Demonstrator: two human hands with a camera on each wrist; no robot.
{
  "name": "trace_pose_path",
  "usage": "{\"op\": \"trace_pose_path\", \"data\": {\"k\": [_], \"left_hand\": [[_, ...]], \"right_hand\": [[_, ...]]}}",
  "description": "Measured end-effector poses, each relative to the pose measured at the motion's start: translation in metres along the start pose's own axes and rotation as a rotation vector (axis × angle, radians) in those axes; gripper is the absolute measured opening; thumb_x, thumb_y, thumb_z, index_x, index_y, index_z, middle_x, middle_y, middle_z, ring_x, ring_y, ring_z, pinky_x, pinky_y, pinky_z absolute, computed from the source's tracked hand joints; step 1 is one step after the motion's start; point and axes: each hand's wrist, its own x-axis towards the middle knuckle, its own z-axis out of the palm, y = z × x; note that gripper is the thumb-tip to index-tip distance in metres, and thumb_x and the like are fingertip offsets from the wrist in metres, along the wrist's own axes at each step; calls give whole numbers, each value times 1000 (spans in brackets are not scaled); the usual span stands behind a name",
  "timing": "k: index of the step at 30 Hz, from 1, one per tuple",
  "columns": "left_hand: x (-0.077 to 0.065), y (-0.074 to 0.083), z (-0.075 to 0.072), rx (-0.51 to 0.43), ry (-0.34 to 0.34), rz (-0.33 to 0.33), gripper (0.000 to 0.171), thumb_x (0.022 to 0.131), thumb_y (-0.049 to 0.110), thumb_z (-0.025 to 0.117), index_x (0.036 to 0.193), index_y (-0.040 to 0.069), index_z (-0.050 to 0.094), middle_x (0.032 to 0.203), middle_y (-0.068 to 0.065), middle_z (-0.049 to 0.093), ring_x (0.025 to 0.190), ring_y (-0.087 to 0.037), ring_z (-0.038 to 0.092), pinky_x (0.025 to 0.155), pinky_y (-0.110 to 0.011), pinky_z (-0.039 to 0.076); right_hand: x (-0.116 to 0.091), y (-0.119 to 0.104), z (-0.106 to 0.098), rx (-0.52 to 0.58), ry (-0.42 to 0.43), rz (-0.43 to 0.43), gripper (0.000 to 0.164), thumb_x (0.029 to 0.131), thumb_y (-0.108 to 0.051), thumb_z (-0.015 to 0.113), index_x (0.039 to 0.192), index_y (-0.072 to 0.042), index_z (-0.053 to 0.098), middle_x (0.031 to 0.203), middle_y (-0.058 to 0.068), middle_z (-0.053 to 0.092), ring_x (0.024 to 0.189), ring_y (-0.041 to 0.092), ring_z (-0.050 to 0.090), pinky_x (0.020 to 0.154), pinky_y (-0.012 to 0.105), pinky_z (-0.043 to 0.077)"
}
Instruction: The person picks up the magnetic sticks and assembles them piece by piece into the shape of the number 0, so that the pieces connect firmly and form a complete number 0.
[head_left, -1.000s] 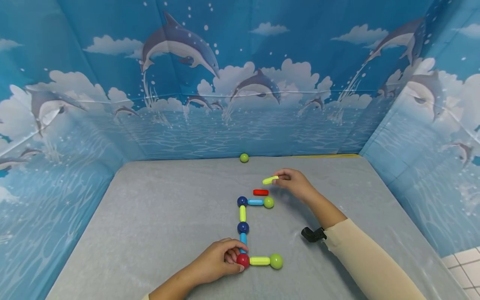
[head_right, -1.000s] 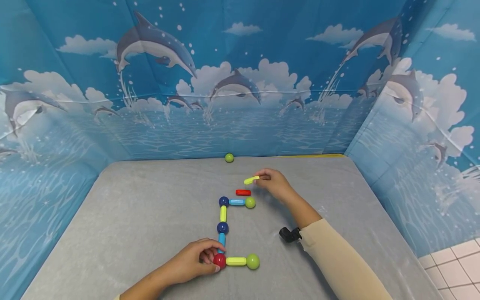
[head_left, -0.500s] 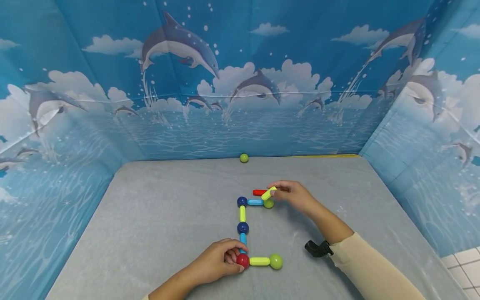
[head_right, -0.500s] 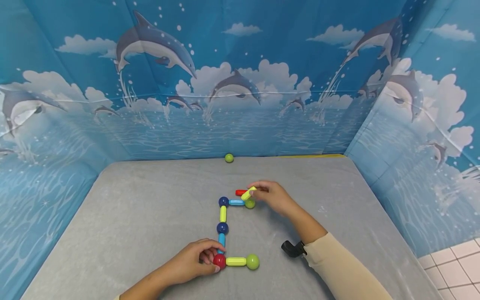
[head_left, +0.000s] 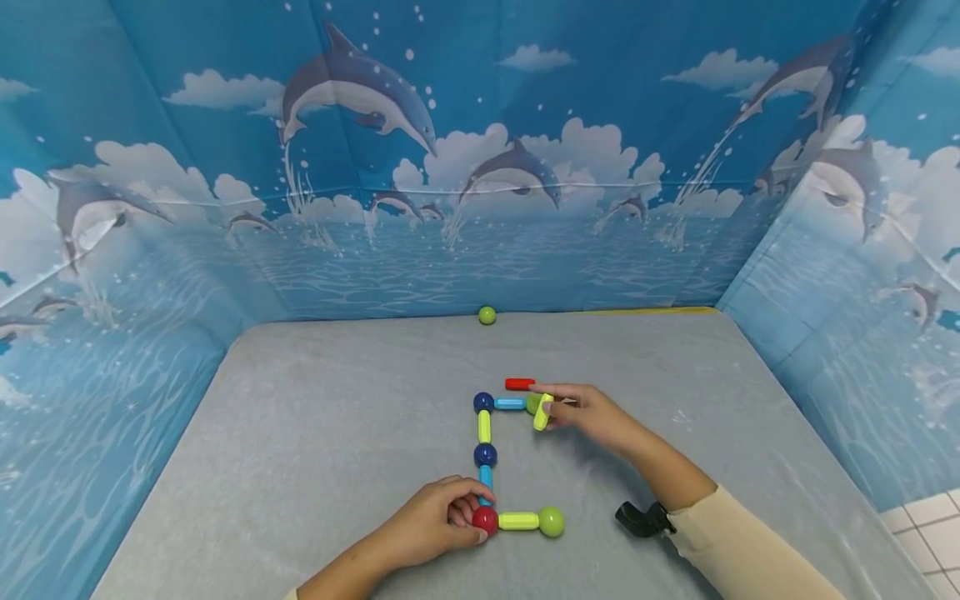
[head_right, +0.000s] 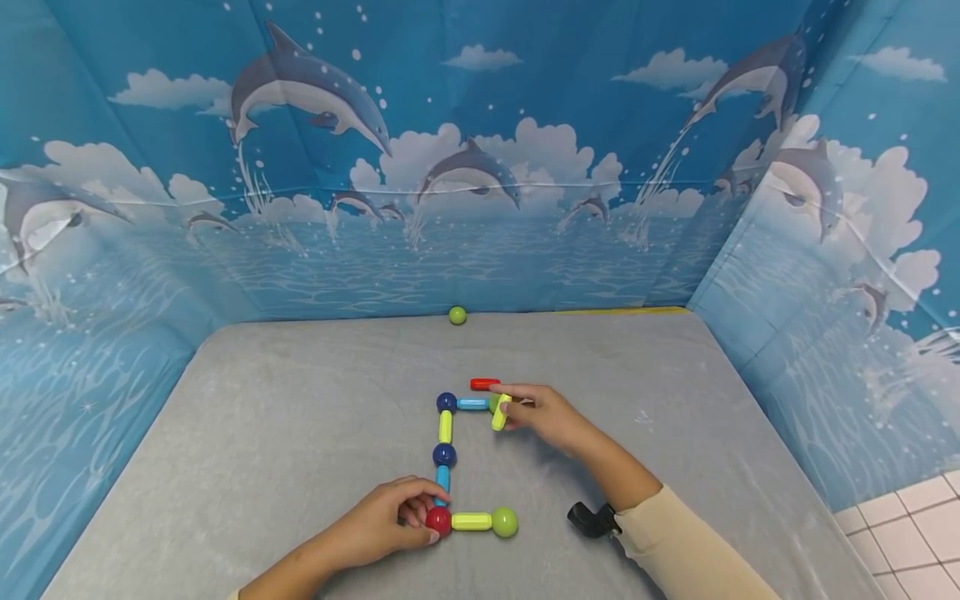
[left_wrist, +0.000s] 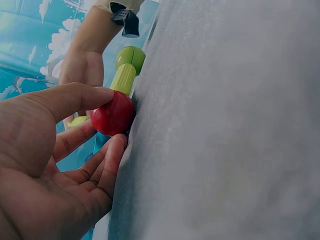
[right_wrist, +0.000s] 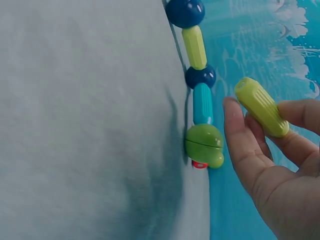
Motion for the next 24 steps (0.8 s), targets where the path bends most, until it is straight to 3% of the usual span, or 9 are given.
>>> {"op": "trace_pose_path", "data": {"k": [9, 24], "left_hand": [[-1, 2, 0, 0, 2, -10, 35, 86, 20, 81, 119, 24, 69, 98, 6, 62, 85, -5, 59, 75, -17, 54], [-2, 2, -1, 9, 4, 3, 35, 86, 20, 81, 119, 23, 69, 97, 6, 61, 85, -5, 60, 75, -17, 54]], "right_hand": [[-13, 12, 10, 97, -93, -7, 43, 102, -22, 61, 136, 2, 53, 103, 13, 57, 94, 23, 70, 87, 41, 61], [-33, 23, 23, 148, -205, 86, 37, 100, -24, 64, 124, 4, 59, 97, 8, 66, 88, 21, 69, 80, 35, 61]]}}
